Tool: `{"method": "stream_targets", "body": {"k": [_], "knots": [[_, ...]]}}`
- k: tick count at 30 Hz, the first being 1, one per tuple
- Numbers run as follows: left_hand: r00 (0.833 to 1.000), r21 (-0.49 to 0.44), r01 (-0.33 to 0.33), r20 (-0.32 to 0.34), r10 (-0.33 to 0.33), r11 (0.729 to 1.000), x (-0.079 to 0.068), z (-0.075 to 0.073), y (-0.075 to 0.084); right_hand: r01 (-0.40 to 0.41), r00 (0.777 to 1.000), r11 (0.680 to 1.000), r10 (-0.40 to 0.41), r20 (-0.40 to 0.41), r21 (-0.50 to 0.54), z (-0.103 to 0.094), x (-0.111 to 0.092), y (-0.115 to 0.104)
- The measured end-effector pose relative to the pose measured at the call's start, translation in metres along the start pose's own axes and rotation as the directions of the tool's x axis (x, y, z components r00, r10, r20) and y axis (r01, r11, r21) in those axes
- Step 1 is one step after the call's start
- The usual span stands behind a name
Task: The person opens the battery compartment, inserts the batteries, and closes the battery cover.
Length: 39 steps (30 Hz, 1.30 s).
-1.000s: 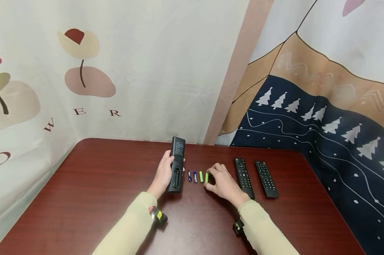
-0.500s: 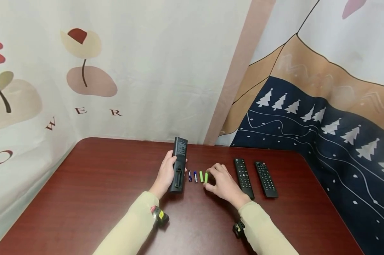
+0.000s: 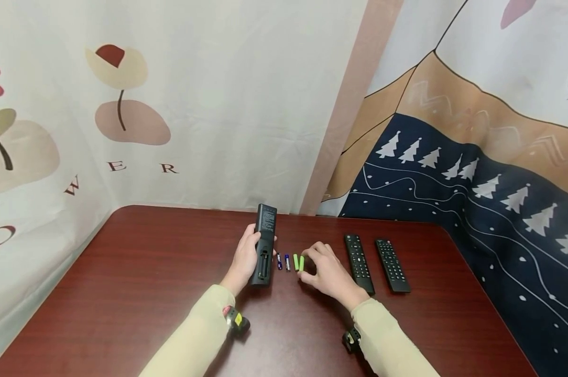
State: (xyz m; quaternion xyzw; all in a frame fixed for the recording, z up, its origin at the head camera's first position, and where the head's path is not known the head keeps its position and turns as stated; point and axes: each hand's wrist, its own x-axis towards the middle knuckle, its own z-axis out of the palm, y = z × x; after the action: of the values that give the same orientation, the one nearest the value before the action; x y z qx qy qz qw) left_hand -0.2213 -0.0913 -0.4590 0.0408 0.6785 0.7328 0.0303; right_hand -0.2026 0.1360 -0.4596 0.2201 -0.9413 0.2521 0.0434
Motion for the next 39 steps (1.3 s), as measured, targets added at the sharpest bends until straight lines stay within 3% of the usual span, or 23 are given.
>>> {"method": "stream_targets", "body": {"k": [39], "knots": [[1.000, 0.012, 0.023, 0.003, -0.023, 1.000, 0.001, 0.004, -0.004, 0.085, 0.996, 0.996, -0.084, -0.030, 0.031, 0.000, -0.002, -0.016]]}}
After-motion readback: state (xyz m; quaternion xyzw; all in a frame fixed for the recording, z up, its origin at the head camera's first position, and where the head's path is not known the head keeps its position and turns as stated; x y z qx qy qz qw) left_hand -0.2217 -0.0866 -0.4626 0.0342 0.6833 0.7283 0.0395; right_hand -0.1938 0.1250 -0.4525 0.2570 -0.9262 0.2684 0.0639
